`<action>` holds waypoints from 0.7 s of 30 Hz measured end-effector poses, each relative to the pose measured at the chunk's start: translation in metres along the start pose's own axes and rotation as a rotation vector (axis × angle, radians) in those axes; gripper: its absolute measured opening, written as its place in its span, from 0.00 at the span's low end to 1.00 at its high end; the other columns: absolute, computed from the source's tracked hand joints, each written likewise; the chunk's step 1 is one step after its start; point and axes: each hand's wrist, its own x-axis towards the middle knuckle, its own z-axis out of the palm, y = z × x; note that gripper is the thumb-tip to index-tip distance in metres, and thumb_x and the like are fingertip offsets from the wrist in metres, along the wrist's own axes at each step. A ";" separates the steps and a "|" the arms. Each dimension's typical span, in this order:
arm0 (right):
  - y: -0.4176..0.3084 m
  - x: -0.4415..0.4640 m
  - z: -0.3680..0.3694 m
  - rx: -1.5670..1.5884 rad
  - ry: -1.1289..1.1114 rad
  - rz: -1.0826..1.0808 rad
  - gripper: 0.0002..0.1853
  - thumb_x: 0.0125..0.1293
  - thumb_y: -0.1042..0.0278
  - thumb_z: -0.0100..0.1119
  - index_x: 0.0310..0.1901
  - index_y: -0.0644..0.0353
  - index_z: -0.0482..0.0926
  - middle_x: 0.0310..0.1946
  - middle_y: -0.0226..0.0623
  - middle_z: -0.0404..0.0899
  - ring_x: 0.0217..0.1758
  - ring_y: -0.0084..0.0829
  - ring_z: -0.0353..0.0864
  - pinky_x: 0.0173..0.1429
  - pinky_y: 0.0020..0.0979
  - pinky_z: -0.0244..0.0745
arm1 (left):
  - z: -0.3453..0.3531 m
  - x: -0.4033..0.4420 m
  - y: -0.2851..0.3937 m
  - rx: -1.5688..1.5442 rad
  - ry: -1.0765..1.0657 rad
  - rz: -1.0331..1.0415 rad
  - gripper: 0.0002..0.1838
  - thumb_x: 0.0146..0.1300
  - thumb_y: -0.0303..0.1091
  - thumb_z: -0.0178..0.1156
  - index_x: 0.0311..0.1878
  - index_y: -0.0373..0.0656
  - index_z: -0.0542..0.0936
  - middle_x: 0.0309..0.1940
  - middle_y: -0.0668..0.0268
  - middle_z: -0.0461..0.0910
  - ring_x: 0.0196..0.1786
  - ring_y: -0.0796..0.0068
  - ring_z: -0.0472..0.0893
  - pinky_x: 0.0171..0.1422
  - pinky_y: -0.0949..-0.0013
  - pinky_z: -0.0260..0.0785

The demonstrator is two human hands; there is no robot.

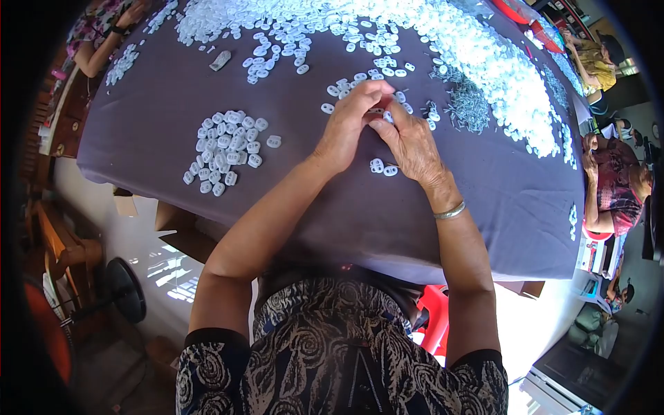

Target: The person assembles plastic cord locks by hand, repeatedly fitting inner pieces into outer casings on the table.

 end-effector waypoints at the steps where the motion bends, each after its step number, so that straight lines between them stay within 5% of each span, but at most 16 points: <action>1: -0.002 0.000 0.002 0.042 0.024 -0.002 0.18 0.68 0.58 0.54 0.46 0.68 0.69 0.30 0.54 0.79 0.36 0.55 0.80 0.38 0.48 0.75 | 0.002 0.000 -0.003 0.020 -0.052 0.024 0.18 0.70 0.44 0.47 0.48 0.39 0.77 0.47 0.67 0.75 0.52 0.76 0.72 0.60 0.67 0.62; 3: -0.012 0.000 0.000 0.120 -0.006 0.062 0.18 0.68 0.60 0.53 0.48 0.68 0.69 0.31 0.54 0.79 0.37 0.57 0.79 0.40 0.49 0.75 | 0.007 -0.002 -0.010 0.061 -0.153 0.073 0.22 0.71 0.45 0.42 0.51 0.37 0.76 0.49 0.64 0.74 0.54 0.73 0.71 0.64 0.65 0.59; 8: -0.012 -0.003 0.014 0.108 0.023 -0.017 0.16 0.67 0.64 0.50 0.49 0.68 0.68 0.32 0.56 0.78 0.36 0.60 0.78 0.38 0.51 0.74 | 0.015 -0.004 -0.021 -0.040 0.046 0.075 0.27 0.75 0.50 0.35 0.40 0.35 0.75 0.37 0.59 0.76 0.43 0.69 0.77 0.54 0.65 0.69; 21: -0.015 -0.002 0.017 0.083 -0.082 0.099 0.20 0.72 0.53 0.44 0.51 0.63 0.65 0.32 0.54 0.76 0.37 0.60 0.76 0.37 0.51 0.70 | 0.017 -0.007 -0.018 -0.116 0.118 0.082 0.28 0.73 0.52 0.35 0.40 0.36 0.77 0.33 0.59 0.76 0.41 0.69 0.76 0.52 0.65 0.68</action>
